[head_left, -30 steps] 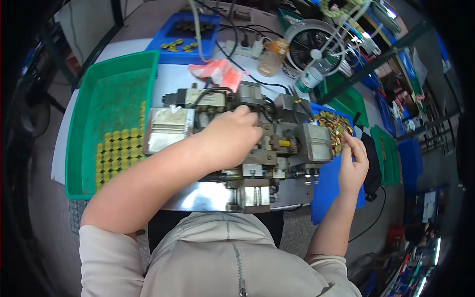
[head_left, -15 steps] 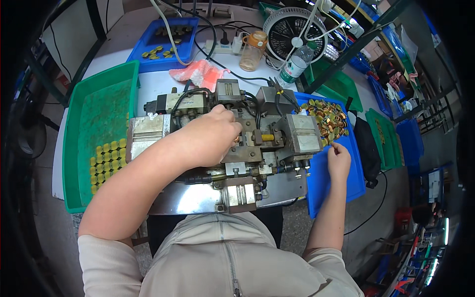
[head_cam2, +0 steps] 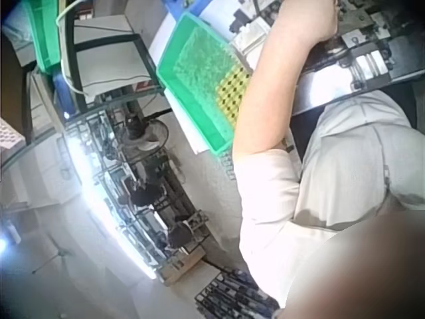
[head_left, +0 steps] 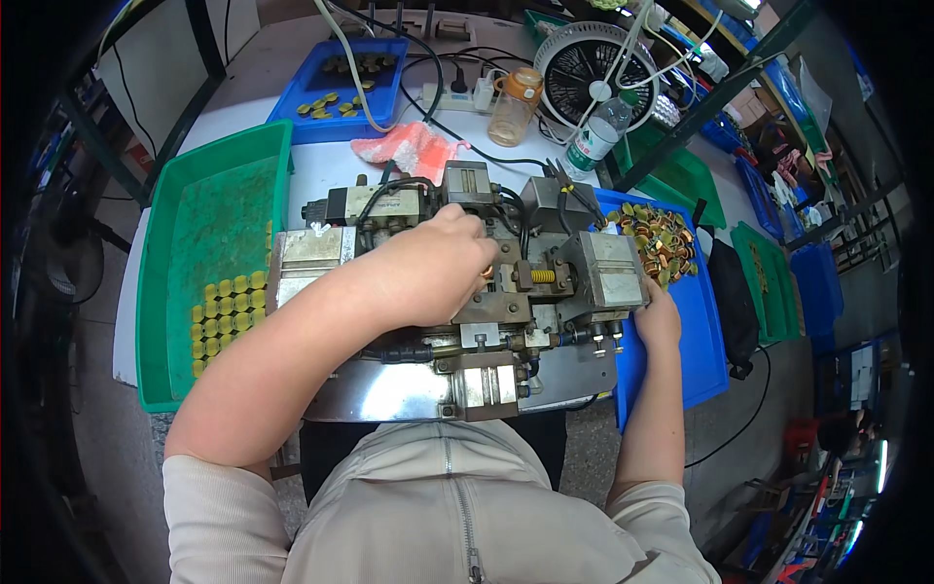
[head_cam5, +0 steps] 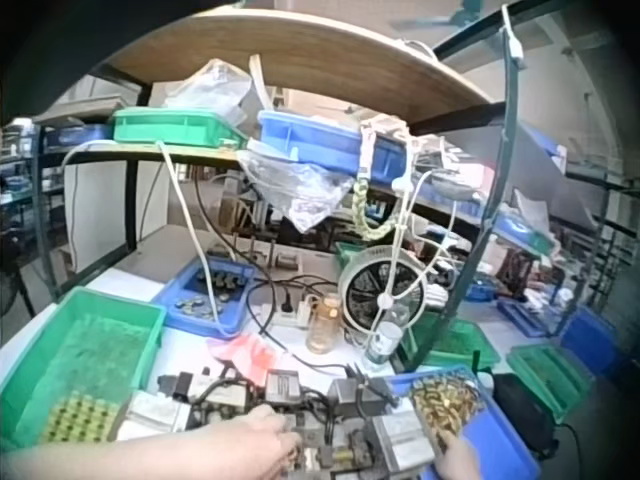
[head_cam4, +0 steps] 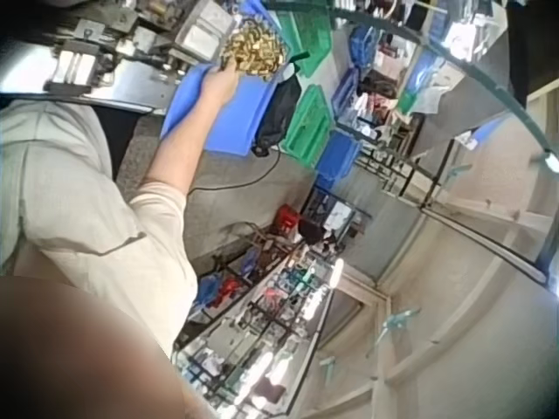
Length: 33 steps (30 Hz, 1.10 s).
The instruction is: Loading small metal pins into an industrial assembly fixture and sorting them between trays.
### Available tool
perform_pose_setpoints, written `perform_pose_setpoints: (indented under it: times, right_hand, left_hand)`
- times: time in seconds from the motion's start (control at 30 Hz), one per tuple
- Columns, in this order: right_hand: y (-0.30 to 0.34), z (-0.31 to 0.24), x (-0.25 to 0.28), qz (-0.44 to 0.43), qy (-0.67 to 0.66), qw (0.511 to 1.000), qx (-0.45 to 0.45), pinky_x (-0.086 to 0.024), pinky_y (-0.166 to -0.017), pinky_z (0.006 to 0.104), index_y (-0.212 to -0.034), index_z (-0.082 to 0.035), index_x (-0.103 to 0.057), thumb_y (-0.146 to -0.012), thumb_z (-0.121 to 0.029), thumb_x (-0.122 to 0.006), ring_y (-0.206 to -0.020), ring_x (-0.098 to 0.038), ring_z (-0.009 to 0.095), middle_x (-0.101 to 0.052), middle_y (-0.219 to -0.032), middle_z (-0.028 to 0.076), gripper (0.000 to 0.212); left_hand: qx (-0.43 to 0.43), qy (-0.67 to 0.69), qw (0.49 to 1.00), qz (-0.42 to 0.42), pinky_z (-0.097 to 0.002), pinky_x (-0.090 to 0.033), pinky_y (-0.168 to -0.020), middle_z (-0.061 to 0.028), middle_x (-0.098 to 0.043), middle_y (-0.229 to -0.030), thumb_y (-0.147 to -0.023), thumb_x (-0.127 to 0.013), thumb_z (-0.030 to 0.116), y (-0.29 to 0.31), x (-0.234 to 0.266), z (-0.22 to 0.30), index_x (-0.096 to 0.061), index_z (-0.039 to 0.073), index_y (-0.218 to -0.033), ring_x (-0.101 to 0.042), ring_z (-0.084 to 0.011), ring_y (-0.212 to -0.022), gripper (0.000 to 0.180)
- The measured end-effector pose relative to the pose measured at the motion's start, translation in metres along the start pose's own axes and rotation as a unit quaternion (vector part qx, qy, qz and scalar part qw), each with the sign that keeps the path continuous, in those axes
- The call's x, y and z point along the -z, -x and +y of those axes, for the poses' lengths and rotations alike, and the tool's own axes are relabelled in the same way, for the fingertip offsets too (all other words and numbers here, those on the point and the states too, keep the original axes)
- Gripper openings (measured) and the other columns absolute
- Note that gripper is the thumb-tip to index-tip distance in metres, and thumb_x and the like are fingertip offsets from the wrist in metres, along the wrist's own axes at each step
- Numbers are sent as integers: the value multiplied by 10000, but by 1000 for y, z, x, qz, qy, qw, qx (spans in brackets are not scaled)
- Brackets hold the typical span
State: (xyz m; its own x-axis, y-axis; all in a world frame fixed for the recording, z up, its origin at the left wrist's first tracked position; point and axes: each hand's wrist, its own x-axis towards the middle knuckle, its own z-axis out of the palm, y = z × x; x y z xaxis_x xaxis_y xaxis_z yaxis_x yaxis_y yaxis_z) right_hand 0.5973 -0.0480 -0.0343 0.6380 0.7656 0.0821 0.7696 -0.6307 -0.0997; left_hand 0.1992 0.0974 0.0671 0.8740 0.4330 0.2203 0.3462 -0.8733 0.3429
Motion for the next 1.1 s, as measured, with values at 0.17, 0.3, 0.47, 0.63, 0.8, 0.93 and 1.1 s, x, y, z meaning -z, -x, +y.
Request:
perform_pose_setpoints:
  times: [0.17, 0.3, 0.47, 0.63, 0.8, 0.93, 1.1]
  right_hand:
    - [0, 2, -6, 5, -18, 1000, 17, -531, -883, 473, -1340, -180, -633, -887, -158, -644, -1048, -655, 380, -688, -1180, 156, 454]
    - [-4, 25, -13, 10, -50, 998, 40, -532, -859, 490, -1317, -174, -590, -826, -62, -641, -1025, -665, 405, -701, -1146, 166, 507]
    - [-1, 36, -14, 27, -85, 996, -6, -532, -785, 463, -1348, -105, -532, -865, -83, -612, -867, -671, 383, -690, -1035, 187, 490]
    - [-18, 63, -18, 44, -285, 957, -13, -505, -677, 333, -1281, -85, -549, -949, -177, -649, -736, -612, 194, -636, -869, 96, 359]
    - [-6, 49, 19, 26, -536, 840, -75, -438, -592, 219, -1304, -88, -565, -1035, -235, -563, -748, -612, 108, -676, -965, 65, 306]
    - [2, 44, 31, 3, -610, 786, -102, -424, -575, 196, -1344, -91, -560, -1049, -265, -539, -760, -627, 94, -699, -1040, 74, 343]
    - [6, 54, 26, 2, -655, 749, -98, -418, -567, 187, -1360, -89, -557, -1054, -280, -532, -762, -634, 87, -707, -1059, 75, 361]
  left_hand:
    - [122, 166, 978, 18, -335, -543, -815, -108, -693, -1004, -862, -718, 98, 11, 59, 11, -678, 11, -1133, -634, -240, -892, 288]
    - [244, 379, 878, 161, -249, -511, -755, -45, -690, -942, -847, -734, 98, 71, 85, -17, -710, 10, -1053, -621, -115, -833, 225]
    - [426, 293, 816, 258, -239, -514, -757, -33, -687, -901, -829, -742, 101, 178, 113, -75, -722, -11, -1010, -619, -110, -818, 213]
    - [557, 188, 791, 168, -229, -515, -776, -32, -696, -921, -825, -734, 86, 272, 103, -138, -725, -6, -1058, -624, -109, -823, 250]
    - [584, 144, 797, 57, -243, -526, -801, -26, -717, -945, -822, -730, 73, 303, 81, -169, -745, 22, -1099, -647, -132, -831, 283]
    - [583, 155, 798, 20, -249, -533, -812, -20, -730, -962, -817, -727, 58, 310, 76, -177, -757, 45, -1122, -662, -145, -840, 307]
    - [582, 186, 791, 8, -252, -540, -822, -21, -742, -981, -812, -719, 40, 310, 75, -179, -763, 59, -1139, -672, -148, -852, 331]
